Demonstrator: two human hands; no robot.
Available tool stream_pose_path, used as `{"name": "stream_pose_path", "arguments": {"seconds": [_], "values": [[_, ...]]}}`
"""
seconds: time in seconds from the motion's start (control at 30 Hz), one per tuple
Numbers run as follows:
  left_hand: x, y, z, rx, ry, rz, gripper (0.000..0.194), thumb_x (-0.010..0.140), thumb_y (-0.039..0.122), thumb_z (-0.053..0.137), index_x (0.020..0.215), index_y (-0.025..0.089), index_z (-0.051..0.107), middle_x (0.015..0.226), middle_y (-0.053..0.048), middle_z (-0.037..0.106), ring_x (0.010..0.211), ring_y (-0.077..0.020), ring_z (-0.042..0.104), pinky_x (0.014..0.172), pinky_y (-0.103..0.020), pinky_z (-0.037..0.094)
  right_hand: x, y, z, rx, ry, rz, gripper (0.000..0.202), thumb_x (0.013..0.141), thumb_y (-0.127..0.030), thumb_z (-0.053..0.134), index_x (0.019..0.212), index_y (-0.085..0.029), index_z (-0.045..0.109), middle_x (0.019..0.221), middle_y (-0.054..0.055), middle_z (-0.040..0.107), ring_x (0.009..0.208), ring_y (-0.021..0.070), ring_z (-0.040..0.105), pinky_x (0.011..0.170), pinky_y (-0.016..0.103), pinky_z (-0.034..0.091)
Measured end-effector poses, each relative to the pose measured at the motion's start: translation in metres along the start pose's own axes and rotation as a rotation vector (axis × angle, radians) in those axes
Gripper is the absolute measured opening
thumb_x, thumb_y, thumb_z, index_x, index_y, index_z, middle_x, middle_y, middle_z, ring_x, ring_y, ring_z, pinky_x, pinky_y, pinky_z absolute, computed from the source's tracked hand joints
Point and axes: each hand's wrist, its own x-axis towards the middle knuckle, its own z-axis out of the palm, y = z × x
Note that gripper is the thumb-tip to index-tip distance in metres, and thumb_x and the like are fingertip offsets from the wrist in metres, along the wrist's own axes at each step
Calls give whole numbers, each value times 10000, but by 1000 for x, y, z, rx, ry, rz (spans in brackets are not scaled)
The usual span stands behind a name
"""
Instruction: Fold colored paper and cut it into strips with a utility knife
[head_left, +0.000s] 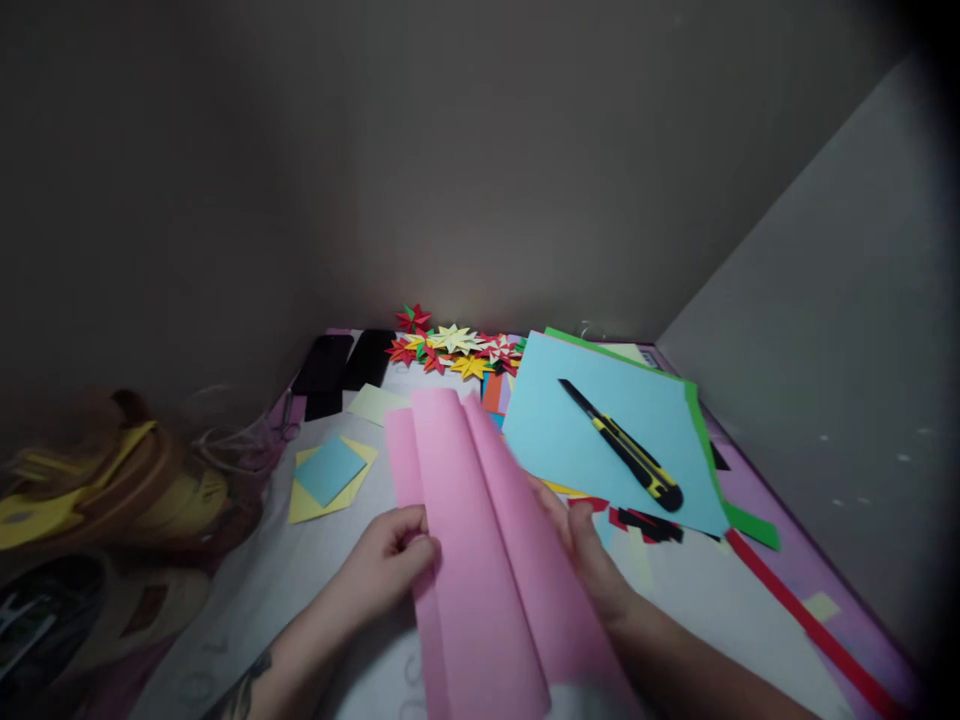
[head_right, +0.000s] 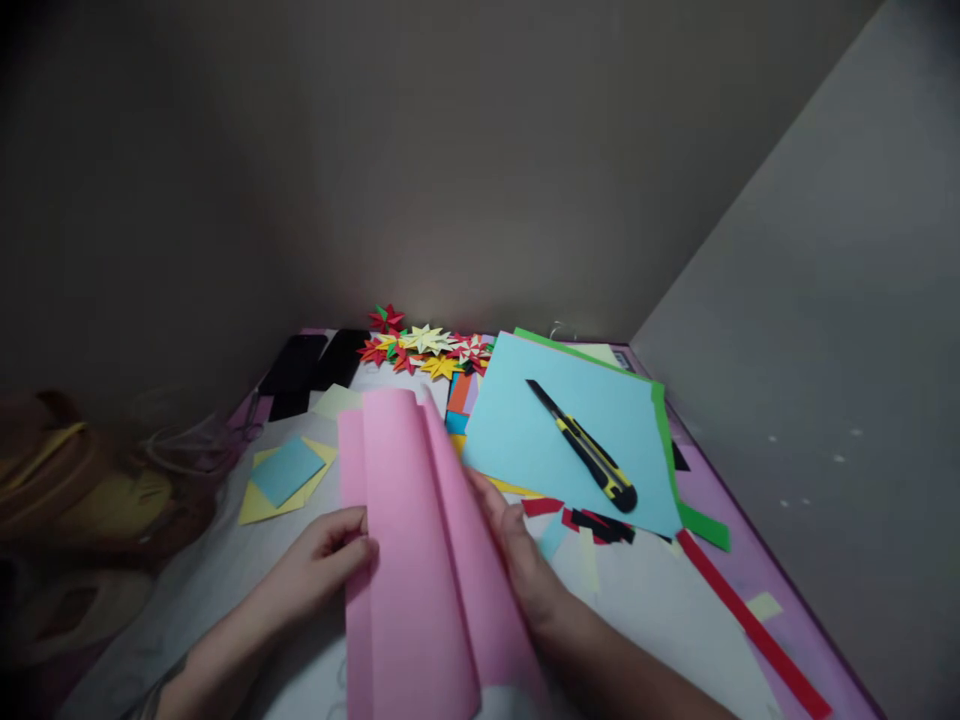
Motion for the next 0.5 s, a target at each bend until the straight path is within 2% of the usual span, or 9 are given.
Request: {"name": "stream_pose_path", "arguments": {"seconds": [0.03, 0.1, 0.17, 0.23, 0.3, 0.33, 0.43, 0.5], "values": [[2, 0, -2, 22, 1, 0, 225, 635, 303, 578, 501, 195, 434, 523, 43, 379, 527, -111, 333, 489, -221, 251, 3, -3, -4, -69, 16, 20, 673, 876, -663, 326, 1402, -245, 374, 1448, 104, 423, 1297, 264, 431, 1006, 445, 426], [5, -1, -7, 64, 6, 8, 224, 640, 307, 573, 491, 202, 442, 520, 35, 380, 536, -127, 344, 498, -229, 266, 9, -6, -12, -281, 59, 45, 629, 817, -470, 569, 1382, -250, 403, 1417, 89, 464, 1294, 262, 433, 1039, 451, 385], [8, -2, -12, 95, 42, 63, 219, 656, 312, 578, 491, 203, 485, 576, 6, 454, 592, -158, 416, 549, -245, 336, 13, -9, -23, -475, 108, 28, 595, 739, -280, 626, 1315, -241, 485, 1358, 78, 527, 1260, 262, 468, 1065, 461, 346], [10, -2, -17, 105, 126, 171, 227, 670, 324, 594, 488, 200, 538, 753, -49, 571, 760, -214, 508, 696, -283, 411, 18, -14, -41, -539, 189, -4, 523, 723, -224, 599, 1243, -226, 542, 1270, 73, 596, 1172, 258, 542, 1040, 451, 375], [12, -3, -22, 74, 209, 267, 221, 694, 337, 608, 522, 199, 596, 968, -80, 614, 960, -270, 516, 858, -323, 402, 24, -22, -68, -486, 346, -31, 488, 724, -258, 611, 1205, -203, 549, 1173, 80, 648, 1038, 257, 618, 935, 422, 467], [12, -4, -24, 37, 249, 291, 218, 710, 343, 612, 545, 201, 613, 1013, -81, 618, 1004, -280, 509, 892, -331, 392, 27, -26, -85, -440, 469, -45, 480, 721, -288, 621, 1186, -193, 553, 1127, 86, 667, 973, 263, 641, 863, 411, 506], [13, -10, -28, -136, 327, 248, 208, 735, 348, 632, 594, 196, 608, 881, -59, 630, 903, -246, 543, 814, -309, 429, 34, -39, -138, -454, 808, -140, 474, 662, -287, 656, 1114, -163, 582, 1050, 123, 677, 913, 283, 645, 755, 382, 537], [13, -13, -28, -285, 330, 172, 205, 719, 345, 660, 609, 187, 589, 756, -28, 600, 768, -201, 544, 709, -275, 440, 35, -44, -164, -490, 958, -205, 562, 654, -271, 633, 1194, -162, 522, 1087, 132, 650, 919, 278, 646, 747, 376, 539]]}}
